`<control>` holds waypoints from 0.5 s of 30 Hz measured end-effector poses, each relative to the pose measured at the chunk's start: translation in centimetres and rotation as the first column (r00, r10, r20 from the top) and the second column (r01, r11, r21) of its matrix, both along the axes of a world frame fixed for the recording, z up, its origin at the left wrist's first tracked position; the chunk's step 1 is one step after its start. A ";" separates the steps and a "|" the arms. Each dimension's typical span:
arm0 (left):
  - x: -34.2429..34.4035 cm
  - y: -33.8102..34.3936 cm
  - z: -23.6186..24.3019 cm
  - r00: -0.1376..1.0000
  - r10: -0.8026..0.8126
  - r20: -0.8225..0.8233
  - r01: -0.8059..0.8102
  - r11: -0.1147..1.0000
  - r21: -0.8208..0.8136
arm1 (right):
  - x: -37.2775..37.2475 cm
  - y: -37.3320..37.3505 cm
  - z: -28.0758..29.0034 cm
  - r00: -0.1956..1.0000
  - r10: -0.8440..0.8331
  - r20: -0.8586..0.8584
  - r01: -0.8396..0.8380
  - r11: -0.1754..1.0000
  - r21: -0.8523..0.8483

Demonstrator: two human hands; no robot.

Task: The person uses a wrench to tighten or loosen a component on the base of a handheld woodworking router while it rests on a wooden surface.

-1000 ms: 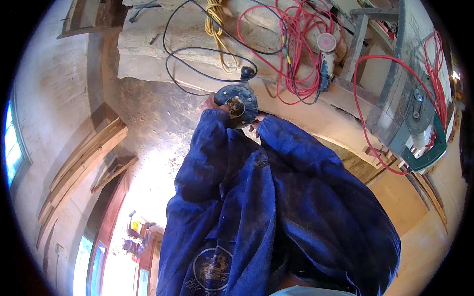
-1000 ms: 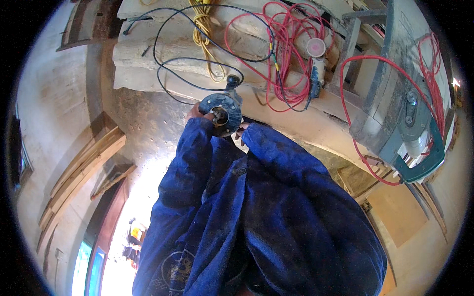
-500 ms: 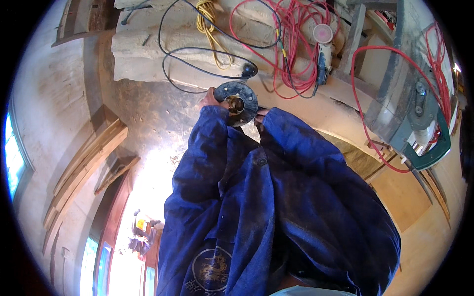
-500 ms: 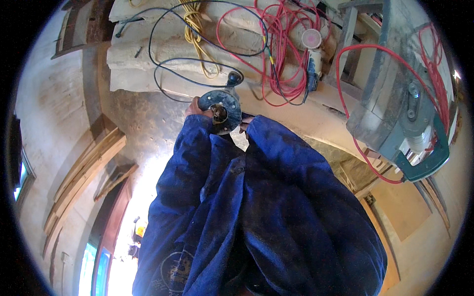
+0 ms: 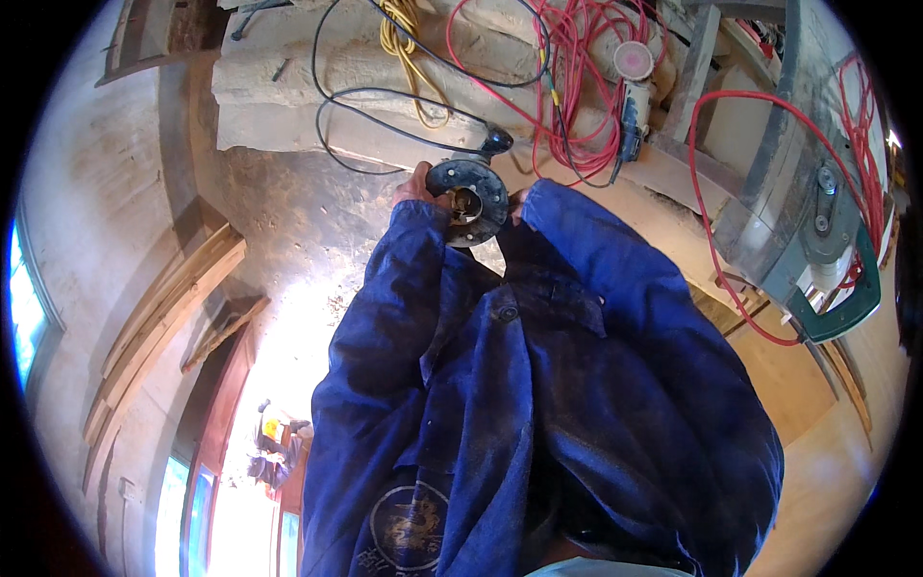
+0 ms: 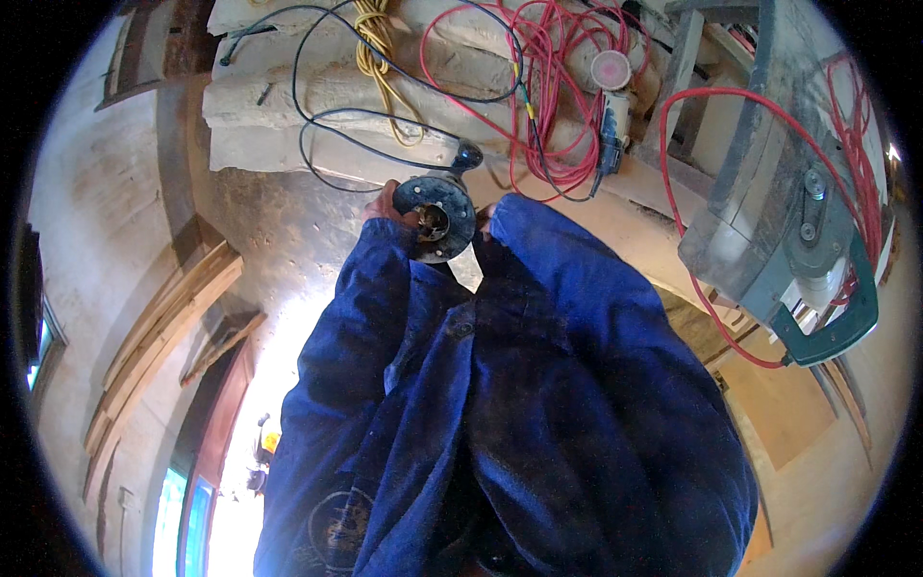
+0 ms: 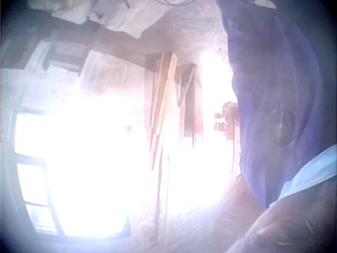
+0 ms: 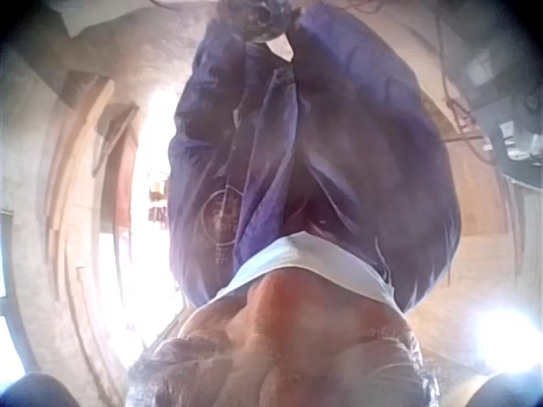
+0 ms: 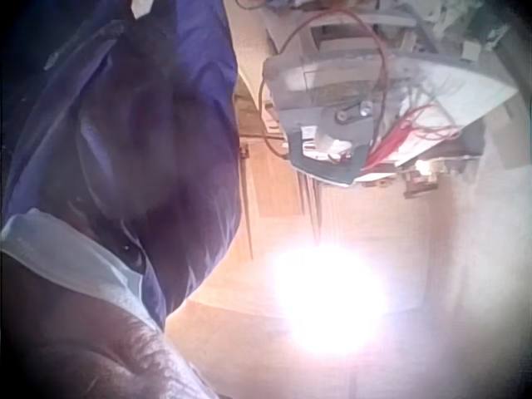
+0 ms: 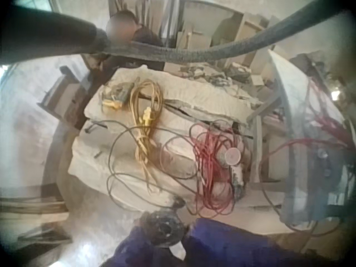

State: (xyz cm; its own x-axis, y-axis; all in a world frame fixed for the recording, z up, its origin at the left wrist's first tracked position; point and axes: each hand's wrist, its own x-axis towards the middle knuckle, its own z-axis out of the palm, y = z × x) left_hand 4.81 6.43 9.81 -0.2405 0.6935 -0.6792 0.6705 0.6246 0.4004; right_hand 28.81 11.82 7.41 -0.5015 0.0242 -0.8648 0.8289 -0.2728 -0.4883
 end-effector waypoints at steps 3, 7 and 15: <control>0.6 0.7 -0.5 0.999 -0.030 0.020 0.030 0.999 0.011 | 3.2 0.6 -3.4 0.987 -0.048 -0.151 0.049 0.999 0.001; 0.2 -0.4 -1.8 0.999 0.024 -0.040 -0.023 0.999 0.028 | 2.6 0.7 -3.2 0.931 0.319 -0.179 -0.223 0.883 0.412; 0.9 0.6 -0.4 0.998 0.049 -0.038 -0.048 0.998 0.045 | 3.1 -1.5 -4.7 0.984 -0.165 0.066 0.164 0.986 0.009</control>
State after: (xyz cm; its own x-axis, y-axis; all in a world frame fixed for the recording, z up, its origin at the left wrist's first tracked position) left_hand 5.75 6.98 9.36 -0.3006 0.7094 -0.6375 0.6555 0.6392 0.4021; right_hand 31.92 10.34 2.72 -0.4317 0.1049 -0.8959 0.8036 -0.4064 -0.4348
